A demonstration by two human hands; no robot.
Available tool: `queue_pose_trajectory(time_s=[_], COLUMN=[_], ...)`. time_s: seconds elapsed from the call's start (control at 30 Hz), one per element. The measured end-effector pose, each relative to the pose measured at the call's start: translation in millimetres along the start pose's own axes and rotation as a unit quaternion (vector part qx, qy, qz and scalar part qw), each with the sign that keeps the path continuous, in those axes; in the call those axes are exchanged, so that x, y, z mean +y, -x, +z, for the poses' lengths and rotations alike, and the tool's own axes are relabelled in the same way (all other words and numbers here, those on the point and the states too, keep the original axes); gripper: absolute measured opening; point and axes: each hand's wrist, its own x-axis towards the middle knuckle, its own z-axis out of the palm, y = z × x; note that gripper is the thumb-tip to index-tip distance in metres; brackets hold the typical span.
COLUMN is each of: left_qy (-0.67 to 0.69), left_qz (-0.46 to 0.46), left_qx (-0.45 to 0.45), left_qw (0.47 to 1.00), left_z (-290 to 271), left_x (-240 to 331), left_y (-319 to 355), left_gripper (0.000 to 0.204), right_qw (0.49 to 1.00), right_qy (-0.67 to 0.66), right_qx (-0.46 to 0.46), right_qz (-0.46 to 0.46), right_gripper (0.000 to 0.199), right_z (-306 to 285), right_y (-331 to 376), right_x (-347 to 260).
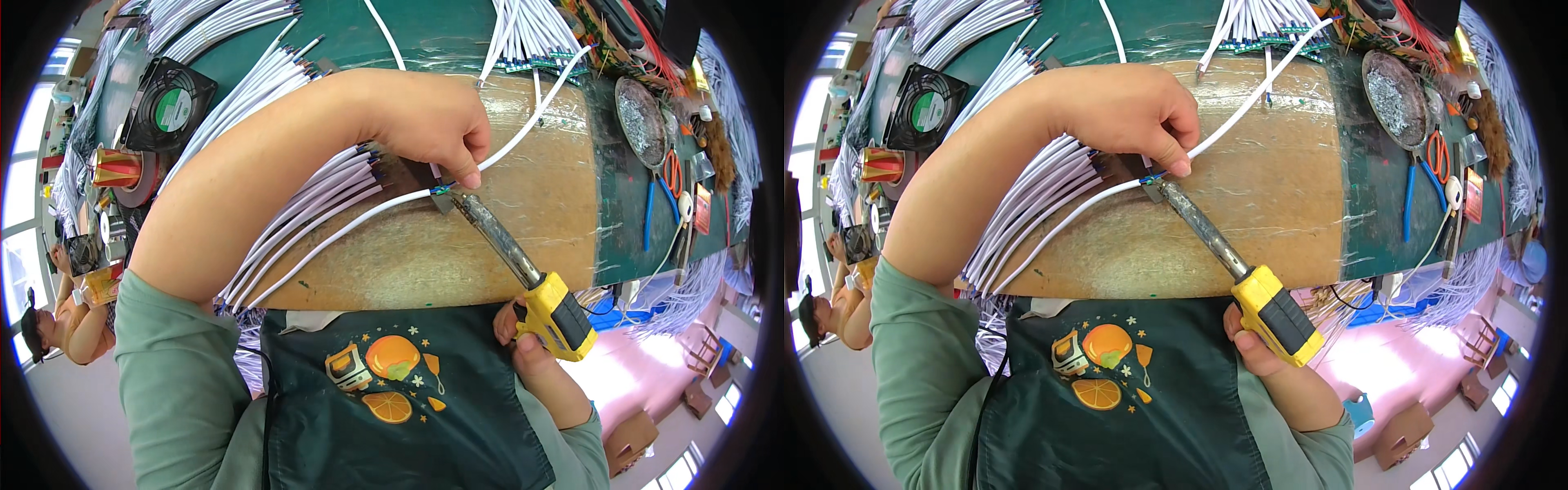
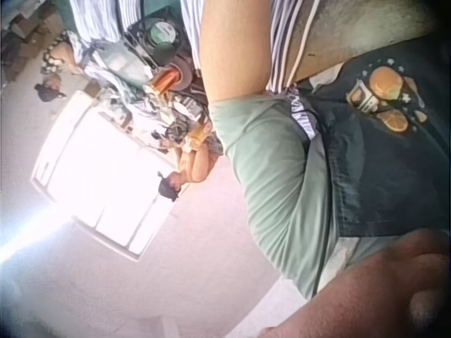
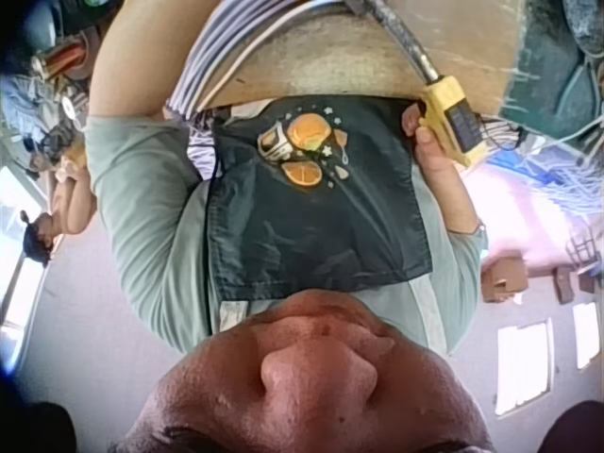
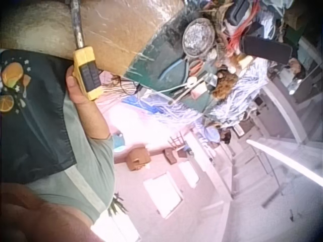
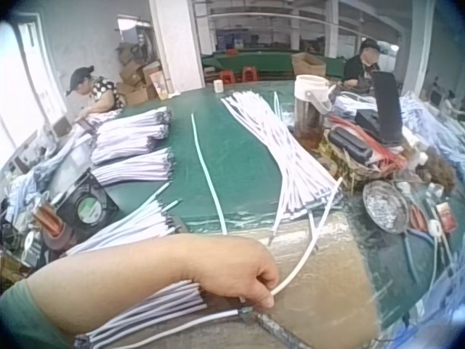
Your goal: The person solders white electrical wires to small circuit boards using a yellow soldering gun, repeatedly taking wires from a stack, positioning them against the board, and applying the soldering tool to connect them.
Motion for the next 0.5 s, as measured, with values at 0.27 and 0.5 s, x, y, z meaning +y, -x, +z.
queue_pose_trajectory(time_s=[0.27, 0.5], left_qy=[-0.002, 0.002], left_qz=[0.008, 0.010], left_qx=[0.004, -0.002], left_qw=[1.000, 1.000], left_z=[1.5, -0.1], left_x=[-3.3, -0.8], left_y=[-0.6, -0.2], left_gripper=[0.023, 0.022], right_qw=[1.000, 1.000], right_qy=[-0.003, 0.010], right_qx=[-0.002, -0.007], right_qz=[-0.023, -0.019], right_gripper=[0.033, 0.041], right_z=[5.0, 2.0], right_y=[-3.4, -1.9], right_x=[0.4, 1.9])
